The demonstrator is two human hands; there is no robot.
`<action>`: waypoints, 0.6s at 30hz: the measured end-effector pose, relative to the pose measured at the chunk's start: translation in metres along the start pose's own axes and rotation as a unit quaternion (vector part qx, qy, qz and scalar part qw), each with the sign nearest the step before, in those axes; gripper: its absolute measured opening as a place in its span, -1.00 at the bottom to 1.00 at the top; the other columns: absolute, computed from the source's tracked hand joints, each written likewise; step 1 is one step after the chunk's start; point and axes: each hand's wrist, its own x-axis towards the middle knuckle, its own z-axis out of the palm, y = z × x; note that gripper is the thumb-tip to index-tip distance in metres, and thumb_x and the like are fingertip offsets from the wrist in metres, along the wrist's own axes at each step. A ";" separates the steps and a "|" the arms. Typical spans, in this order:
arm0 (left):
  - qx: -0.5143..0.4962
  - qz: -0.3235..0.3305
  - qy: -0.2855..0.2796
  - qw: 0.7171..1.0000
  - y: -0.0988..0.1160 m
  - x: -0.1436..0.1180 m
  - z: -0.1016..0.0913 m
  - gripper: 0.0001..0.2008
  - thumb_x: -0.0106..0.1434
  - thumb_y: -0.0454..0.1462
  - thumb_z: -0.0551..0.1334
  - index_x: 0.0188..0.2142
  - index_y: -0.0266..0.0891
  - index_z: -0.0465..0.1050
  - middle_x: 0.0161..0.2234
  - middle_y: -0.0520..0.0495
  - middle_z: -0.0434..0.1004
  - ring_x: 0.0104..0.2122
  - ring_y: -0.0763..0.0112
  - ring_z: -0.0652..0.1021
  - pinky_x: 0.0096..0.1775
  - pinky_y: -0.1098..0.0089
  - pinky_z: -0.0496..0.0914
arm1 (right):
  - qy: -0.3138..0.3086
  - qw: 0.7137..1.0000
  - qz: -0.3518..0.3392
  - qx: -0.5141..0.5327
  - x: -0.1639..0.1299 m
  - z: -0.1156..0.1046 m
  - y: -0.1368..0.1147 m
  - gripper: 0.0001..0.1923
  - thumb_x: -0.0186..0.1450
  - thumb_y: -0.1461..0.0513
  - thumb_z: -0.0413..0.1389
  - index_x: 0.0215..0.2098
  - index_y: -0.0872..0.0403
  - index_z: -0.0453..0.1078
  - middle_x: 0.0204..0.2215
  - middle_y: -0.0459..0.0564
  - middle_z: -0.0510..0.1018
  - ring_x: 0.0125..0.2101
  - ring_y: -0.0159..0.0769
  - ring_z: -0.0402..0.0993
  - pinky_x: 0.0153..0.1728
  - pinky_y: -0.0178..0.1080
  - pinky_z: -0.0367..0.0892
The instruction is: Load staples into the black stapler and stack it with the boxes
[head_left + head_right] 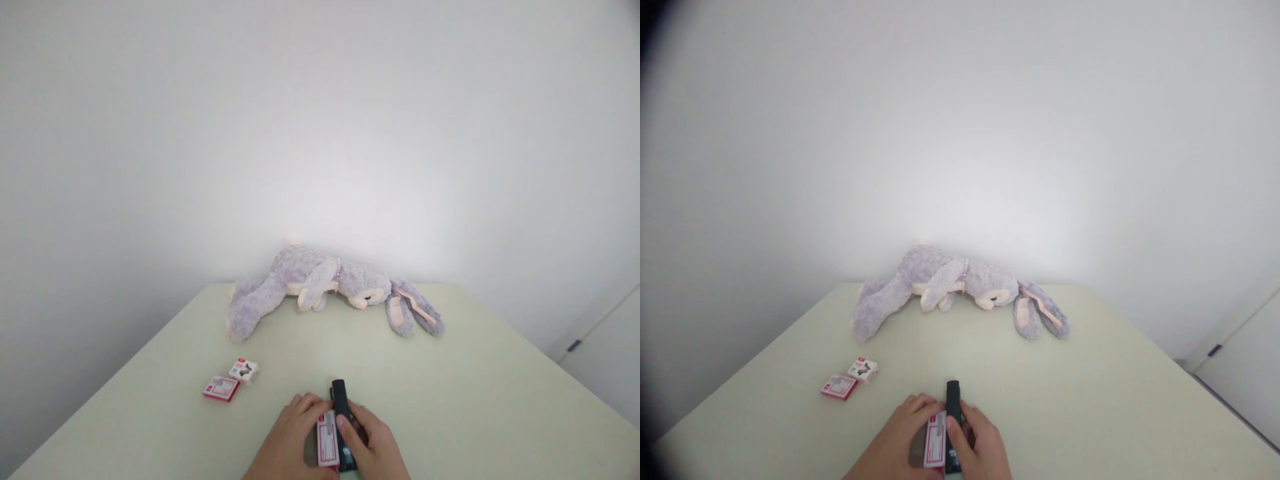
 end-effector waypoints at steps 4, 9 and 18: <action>0.009 -0.018 0.165 0.986 -0.044 -0.016 -0.024 -0.53 0.28 0.06 0.28 0.11 -0.04 0.46 0.11 -0.13 0.45 0.11 0.14 0.44 0.17 0.15 0.34 | -0.004 1.000 0.019 -0.011 0.000 0.002 0.002 -0.35 0.40 -0.19 -0.02 0.09 0.11 0.52 -0.35 0.03 0.59 -0.38 -0.19 0.44 -0.31 -0.24 0.36; 0.186 -0.256 0.414 0.854 -0.125 -0.048 -0.089 -0.35 0.20 0.22 0.20 0.04 -0.20 0.48 0.02 -0.23 0.51 -0.01 -0.06 0.48 0.06 -0.02 0.37 | -0.002 0.999 0.032 0.002 0.001 0.003 0.010 -0.33 0.39 -0.20 0.01 0.14 0.12 0.49 -0.32 0.03 0.59 -0.36 -0.18 0.45 -0.26 -0.21 0.39; 0.126 -0.086 0.254 0.955 -0.107 -0.070 -0.030 -0.39 0.17 -0.11 0.33 0.23 -0.04 0.37 0.09 -0.13 0.54 0.07 0.05 0.51 0.13 0.03 0.42 | -0.007 0.999 0.042 0.006 0.000 0.001 0.005 -0.34 0.39 -0.18 0.02 0.16 0.12 0.49 -0.39 -0.01 0.56 -0.39 -0.19 0.43 -0.34 -0.23 0.36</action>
